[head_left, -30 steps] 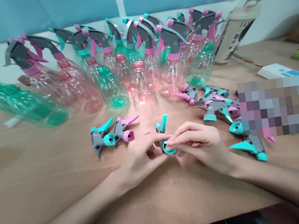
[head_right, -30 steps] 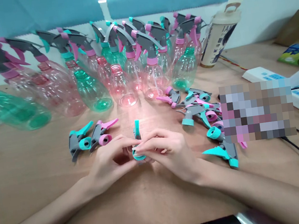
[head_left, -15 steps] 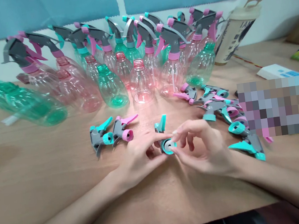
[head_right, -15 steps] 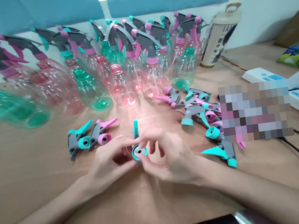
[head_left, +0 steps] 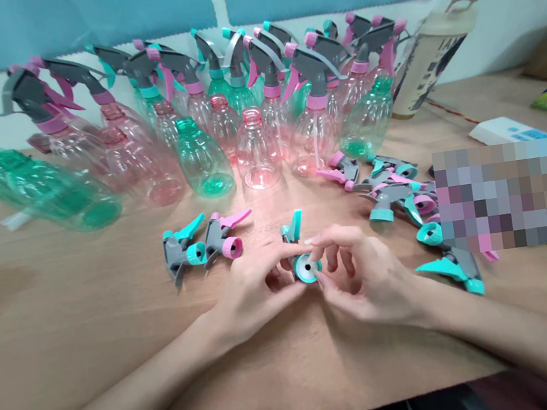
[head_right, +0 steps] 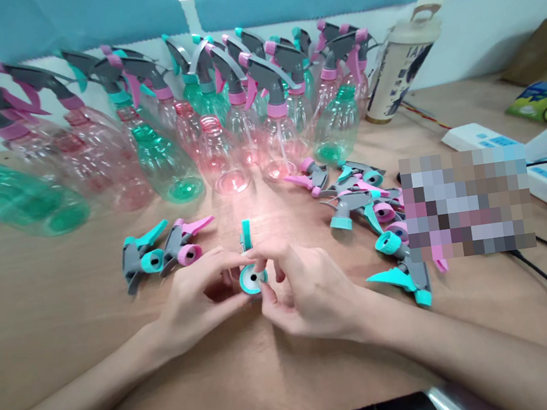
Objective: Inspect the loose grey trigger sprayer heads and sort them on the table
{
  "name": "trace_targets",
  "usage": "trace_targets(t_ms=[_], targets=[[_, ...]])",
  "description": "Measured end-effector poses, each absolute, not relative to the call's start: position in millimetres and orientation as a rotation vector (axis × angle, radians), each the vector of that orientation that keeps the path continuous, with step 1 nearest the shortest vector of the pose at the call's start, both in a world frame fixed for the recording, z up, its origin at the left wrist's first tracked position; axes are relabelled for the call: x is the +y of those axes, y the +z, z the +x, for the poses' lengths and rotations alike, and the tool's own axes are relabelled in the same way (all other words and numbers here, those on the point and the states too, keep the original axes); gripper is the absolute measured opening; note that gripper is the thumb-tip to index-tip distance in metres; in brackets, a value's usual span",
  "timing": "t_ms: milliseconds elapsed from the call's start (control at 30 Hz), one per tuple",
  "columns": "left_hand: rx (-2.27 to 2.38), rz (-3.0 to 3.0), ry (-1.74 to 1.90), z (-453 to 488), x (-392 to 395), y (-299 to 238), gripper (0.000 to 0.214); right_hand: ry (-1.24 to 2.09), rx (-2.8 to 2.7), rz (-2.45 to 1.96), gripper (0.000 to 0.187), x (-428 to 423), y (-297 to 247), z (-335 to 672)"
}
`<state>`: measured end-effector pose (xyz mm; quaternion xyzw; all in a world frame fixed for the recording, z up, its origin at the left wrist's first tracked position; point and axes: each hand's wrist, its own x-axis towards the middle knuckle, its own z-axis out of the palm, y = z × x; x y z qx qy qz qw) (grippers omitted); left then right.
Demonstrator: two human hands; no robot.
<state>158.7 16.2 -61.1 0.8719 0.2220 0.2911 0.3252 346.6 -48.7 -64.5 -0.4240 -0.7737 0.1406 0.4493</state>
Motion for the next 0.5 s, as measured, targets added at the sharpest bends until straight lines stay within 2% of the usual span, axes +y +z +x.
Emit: trace_targets(t_ms=[500], targets=[[0.544, 2.422, 0.849, 159.3, 16.8, -64.3, 0.030, 0.371, -1.975, -1.205, 0.057, -50.2, -57.0, 346.1]])
